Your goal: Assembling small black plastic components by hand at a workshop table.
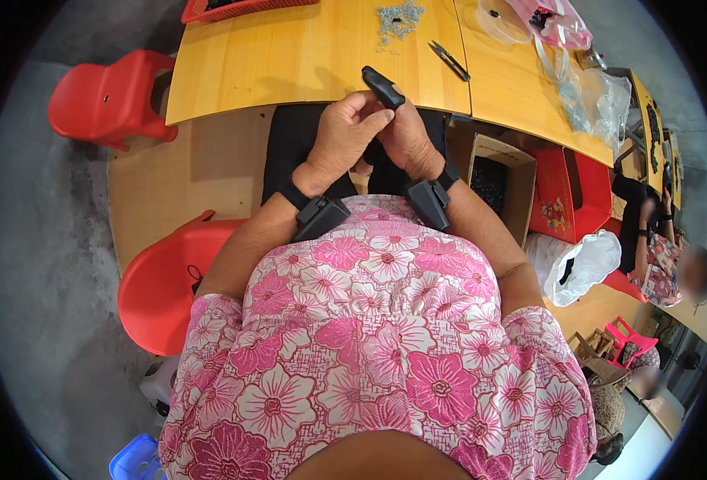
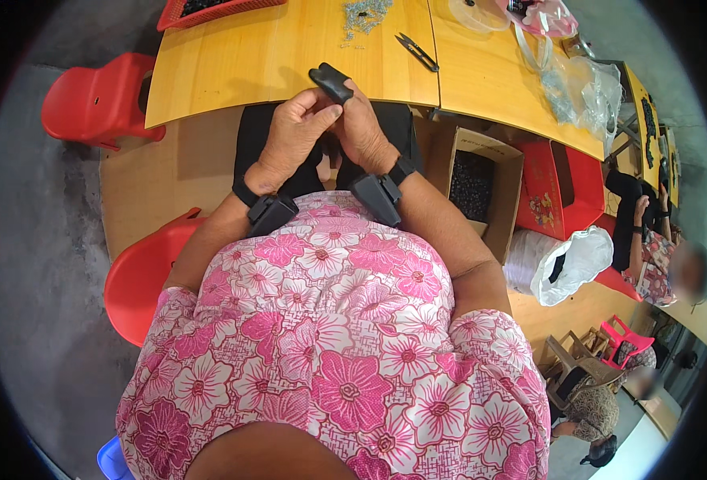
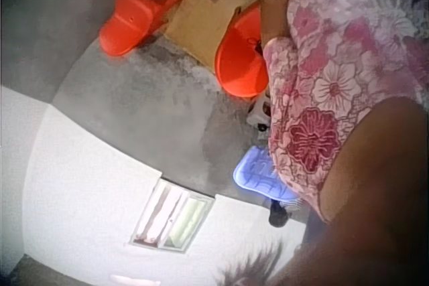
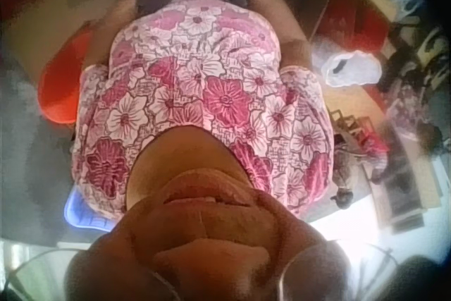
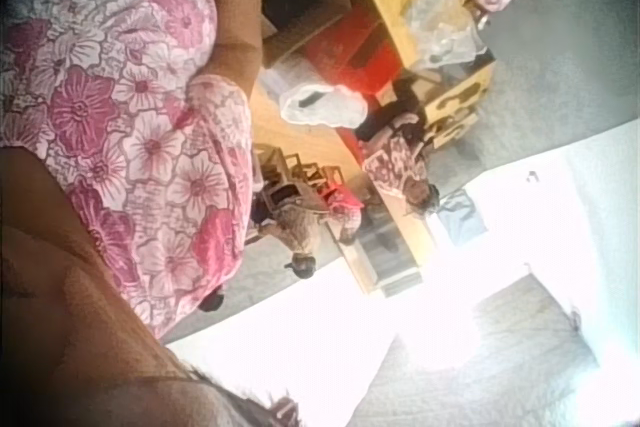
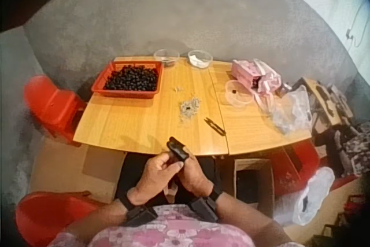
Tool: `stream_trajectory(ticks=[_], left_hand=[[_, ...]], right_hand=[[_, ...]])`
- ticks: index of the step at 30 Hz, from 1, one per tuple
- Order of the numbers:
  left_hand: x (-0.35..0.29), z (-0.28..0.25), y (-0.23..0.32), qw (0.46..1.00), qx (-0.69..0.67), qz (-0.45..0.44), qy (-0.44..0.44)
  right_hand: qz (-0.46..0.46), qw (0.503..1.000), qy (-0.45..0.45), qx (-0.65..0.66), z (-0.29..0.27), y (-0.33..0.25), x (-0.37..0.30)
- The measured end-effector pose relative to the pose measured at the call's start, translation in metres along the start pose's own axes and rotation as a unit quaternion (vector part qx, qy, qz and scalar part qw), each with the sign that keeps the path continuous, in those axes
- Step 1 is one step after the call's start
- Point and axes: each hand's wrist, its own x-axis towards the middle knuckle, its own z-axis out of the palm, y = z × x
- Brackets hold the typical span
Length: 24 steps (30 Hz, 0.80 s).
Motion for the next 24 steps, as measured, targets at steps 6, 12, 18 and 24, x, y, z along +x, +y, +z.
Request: stream_trajectory(ticks=[6, 12, 18, 24], left_hand=[[0.003, 0.006, 0.012, 0.979, 0.174, 0.086, 0.067], [0.008, 0.002, 0.011, 0.931, 0.274, 0.227, 0.083], [0.004, 0.000, 0.019, 0.896, 0.346, 0.271, 0.061], [0.004, 0.004, 0.023, 0.897, 0.347, 0.267, 0.058]], right_hand=[[-0.105, 0.976, 0.042, -0.185, -0.001, 0.002, -0.002], [-0.108, 0.992, 0.035, -0.063, 0.004, 0.002, -0.003], [-0.316, 0.888, 0.118, -0.311, 0.003, -0.012, 0.002], [-0.334, 0.700, 0.136, -0.616, 0.009, -0.035, 0.001]])
